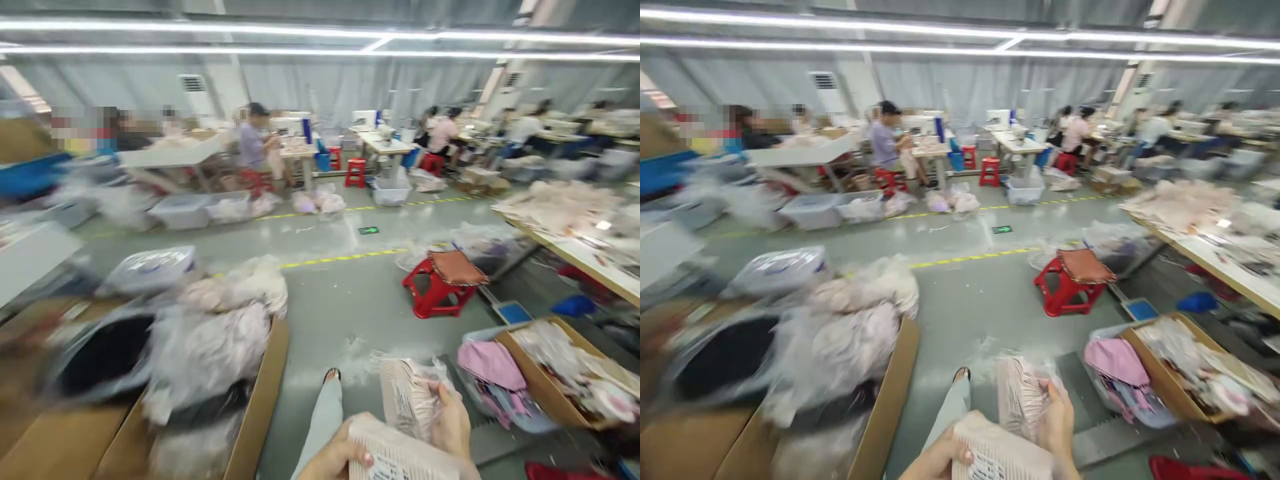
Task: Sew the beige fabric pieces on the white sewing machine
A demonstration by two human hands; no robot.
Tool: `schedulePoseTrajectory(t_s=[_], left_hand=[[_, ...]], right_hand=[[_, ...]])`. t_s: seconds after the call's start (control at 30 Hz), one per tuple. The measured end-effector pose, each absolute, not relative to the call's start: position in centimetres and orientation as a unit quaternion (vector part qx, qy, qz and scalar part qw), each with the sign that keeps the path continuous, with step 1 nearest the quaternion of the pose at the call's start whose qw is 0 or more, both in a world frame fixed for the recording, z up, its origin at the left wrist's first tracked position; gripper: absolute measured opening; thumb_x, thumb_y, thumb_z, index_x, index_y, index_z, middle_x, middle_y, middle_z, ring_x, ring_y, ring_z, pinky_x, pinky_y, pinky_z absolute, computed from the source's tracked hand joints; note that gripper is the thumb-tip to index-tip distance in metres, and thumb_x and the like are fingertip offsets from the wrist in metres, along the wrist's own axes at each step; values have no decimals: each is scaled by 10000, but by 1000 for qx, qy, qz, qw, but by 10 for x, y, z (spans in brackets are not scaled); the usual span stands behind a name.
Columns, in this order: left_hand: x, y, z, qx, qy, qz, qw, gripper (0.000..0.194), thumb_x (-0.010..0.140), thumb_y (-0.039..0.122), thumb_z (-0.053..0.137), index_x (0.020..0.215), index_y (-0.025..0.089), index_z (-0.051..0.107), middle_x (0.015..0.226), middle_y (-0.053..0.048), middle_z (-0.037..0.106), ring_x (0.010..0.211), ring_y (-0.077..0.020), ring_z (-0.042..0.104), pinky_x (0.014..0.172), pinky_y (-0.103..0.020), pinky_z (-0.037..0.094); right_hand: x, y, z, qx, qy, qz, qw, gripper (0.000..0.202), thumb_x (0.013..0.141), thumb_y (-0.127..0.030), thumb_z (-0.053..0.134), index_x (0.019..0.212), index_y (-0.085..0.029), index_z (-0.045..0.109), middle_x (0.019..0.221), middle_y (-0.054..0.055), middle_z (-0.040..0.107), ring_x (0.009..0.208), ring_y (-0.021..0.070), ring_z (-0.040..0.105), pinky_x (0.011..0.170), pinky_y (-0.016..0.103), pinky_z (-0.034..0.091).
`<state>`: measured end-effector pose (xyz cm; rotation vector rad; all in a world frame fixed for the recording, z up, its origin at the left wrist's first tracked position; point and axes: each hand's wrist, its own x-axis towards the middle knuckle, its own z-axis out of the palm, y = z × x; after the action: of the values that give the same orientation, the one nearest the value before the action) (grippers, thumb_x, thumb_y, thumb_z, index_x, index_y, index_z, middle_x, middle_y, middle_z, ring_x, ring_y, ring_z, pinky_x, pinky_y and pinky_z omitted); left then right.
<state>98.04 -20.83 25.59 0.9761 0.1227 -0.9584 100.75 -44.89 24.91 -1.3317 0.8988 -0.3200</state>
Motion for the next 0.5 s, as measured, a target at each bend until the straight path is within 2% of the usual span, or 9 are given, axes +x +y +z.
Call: schedulePoseTrajectory(t_s=[0.1,0.17,0.23,0.27,0.37,0.5], left_hand=[[1070,-185,269,490,102,-440,746,706,400,557,846,1046,332,669,1009,-81,732,1213,-422,630,937,-554,527],[1130,-168,281,518,112,-415,739,705,448,545,853,1094,330,667,994,-52,745,1201,-396,642,1007,-520,511],[1185,-156,290,555,127,-398,720,741,427,489,883,1110,297,670,1000,-47,749,1189,-391,647,1015,-490,516],[1210,-154,292,572,123,-387,713,715,488,503,872,1133,272,667,1028,-55,747,1190,-370,649,1024,-466,515],[1267,-163,288,614,86,-393,679,677,581,499,860,1159,210,659,1070,-74,742,1148,-329,667,993,-405,530],[1307,-209,269,645,42,-432,628,631,589,499,866,1101,192,661,1004,-61,751,1032,-300,700,880,-353,557]], right_hand=[[1038,-462,248,-578,468,-211,634,360,471,-525,675,601,-191,704,768,124,736,853,360,694,783,441,564],[1049,-472,249,-558,506,-245,610,389,477,-533,663,631,-179,715,806,118,744,869,345,689,804,424,550],[1049,-486,249,-545,540,-260,587,427,490,-547,647,684,-176,732,847,109,752,875,328,690,802,404,543],[1045,-492,248,-542,556,-261,573,443,495,-550,642,713,-177,742,866,104,755,885,324,689,803,396,539],[1027,-510,242,-547,609,-251,517,430,506,-538,625,740,-200,748,882,95,761,927,337,680,821,397,523],[1005,-521,225,-574,666,-199,434,282,557,-480,567,638,-246,702,771,73,743,866,345,679,802,409,516]])
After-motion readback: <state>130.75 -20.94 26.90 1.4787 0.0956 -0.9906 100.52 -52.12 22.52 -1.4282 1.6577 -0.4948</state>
